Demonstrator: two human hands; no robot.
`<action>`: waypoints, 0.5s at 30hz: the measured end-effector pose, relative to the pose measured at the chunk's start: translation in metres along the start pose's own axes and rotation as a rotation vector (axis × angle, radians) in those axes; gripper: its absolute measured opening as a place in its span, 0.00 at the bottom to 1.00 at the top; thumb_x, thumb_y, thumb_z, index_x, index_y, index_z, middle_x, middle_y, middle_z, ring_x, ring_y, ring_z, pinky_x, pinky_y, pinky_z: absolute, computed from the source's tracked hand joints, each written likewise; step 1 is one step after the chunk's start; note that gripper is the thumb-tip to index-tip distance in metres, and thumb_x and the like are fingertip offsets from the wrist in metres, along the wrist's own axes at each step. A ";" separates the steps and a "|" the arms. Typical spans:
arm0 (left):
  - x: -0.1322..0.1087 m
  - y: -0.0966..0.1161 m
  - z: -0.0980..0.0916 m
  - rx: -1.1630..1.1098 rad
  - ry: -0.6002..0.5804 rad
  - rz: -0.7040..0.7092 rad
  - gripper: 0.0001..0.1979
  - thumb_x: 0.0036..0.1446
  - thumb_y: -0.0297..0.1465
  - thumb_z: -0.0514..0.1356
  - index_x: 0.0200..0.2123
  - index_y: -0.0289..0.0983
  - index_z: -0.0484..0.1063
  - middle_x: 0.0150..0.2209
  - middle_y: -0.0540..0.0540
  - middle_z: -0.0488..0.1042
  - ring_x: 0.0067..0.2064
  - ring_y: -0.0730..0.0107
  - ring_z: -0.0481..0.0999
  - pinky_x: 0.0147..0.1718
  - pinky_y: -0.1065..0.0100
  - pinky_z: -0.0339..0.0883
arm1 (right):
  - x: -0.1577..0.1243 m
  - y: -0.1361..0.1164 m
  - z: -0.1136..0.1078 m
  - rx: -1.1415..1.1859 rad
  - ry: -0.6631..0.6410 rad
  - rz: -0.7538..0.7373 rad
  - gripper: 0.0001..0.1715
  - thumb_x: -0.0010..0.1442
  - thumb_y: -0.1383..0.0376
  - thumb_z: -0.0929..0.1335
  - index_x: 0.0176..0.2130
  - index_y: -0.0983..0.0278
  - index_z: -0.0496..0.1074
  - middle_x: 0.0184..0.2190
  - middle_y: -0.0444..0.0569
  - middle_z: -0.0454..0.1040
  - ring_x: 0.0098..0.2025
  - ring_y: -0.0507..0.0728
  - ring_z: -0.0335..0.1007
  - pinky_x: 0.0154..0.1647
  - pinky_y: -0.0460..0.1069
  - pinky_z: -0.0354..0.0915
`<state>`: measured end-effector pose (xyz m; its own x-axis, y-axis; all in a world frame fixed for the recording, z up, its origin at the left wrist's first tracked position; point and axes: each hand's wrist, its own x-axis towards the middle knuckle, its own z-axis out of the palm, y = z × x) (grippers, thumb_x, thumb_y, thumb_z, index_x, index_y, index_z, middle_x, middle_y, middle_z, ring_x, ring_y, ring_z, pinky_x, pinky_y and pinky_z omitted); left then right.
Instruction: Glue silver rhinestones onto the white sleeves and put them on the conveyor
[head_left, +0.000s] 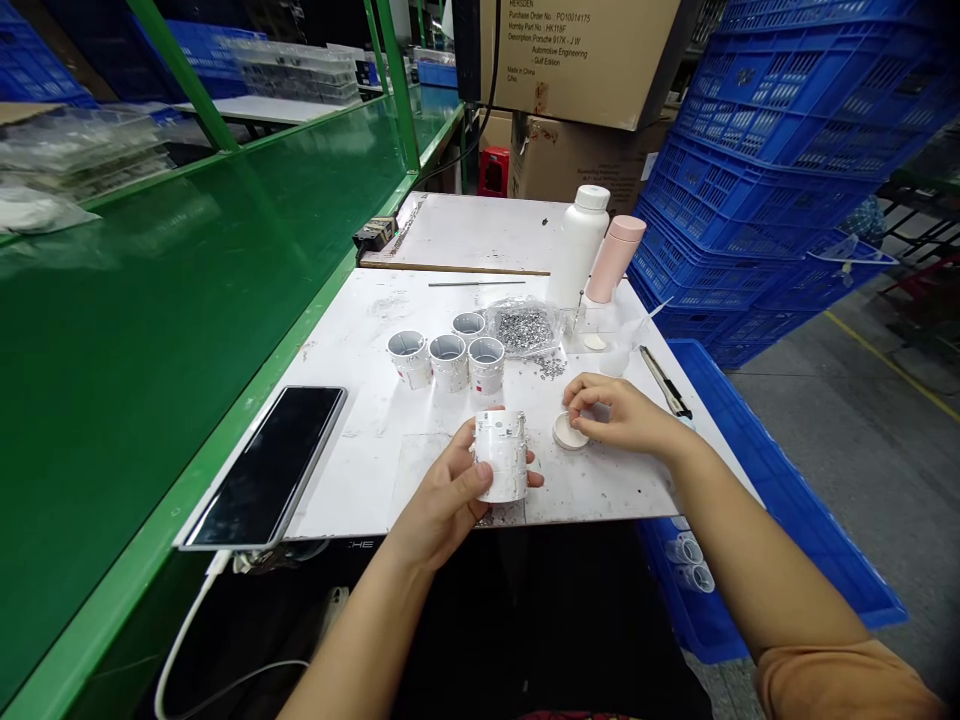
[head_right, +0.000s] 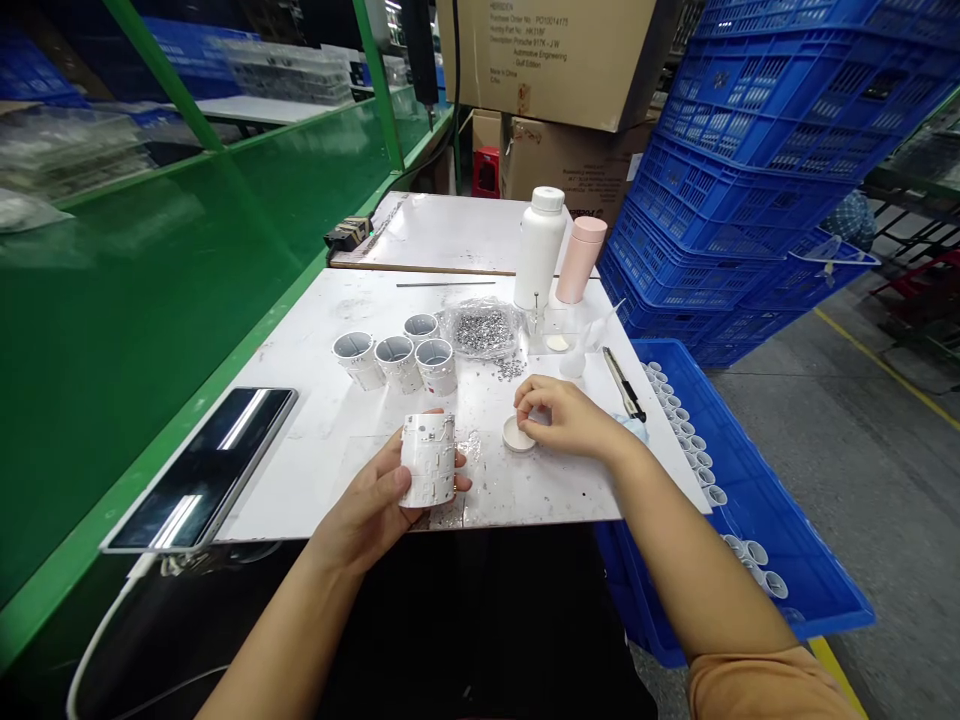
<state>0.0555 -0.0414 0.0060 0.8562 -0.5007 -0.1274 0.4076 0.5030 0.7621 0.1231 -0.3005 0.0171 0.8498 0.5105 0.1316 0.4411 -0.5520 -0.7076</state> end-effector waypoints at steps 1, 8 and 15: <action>0.000 0.000 0.000 -0.002 -0.002 -0.001 0.32 0.52 0.37 0.67 0.58 0.38 0.60 0.44 0.39 0.78 0.43 0.53 0.80 0.43 0.63 0.68 | 0.000 0.000 0.001 -0.019 -0.007 -0.004 0.05 0.54 0.72 0.67 0.29 0.64 0.74 0.38 0.50 0.72 0.39 0.55 0.69 0.41 0.50 0.64; -0.001 0.000 0.001 -0.016 -0.010 0.000 0.33 0.52 0.37 0.67 0.59 0.40 0.60 0.43 0.40 0.78 0.43 0.54 0.80 0.45 0.62 0.67 | 0.001 0.002 0.003 -0.098 -0.005 -0.045 0.07 0.54 0.73 0.67 0.28 0.64 0.73 0.37 0.50 0.73 0.39 0.55 0.69 0.39 0.50 0.65; -0.001 -0.001 0.001 -0.024 -0.003 0.005 0.32 0.52 0.37 0.67 0.59 0.40 0.60 0.44 0.40 0.78 0.43 0.53 0.80 0.45 0.61 0.67 | 0.001 0.001 0.003 -0.118 0.001 -0.047 0.07 0.54 0.73 0.67 0.28 0.64 0.73 0.37 0.50 0.74 0.39 0.57 0.70 0.40 0.52 0.66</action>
<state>0.0542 -0.0415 0.0061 0.8570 -0.5007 -0.1218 0.4111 0.5217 0.7475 0.1236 -0.2985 0.0138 0.8276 0.5372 0.1629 0.5113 -0.6016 -0.6137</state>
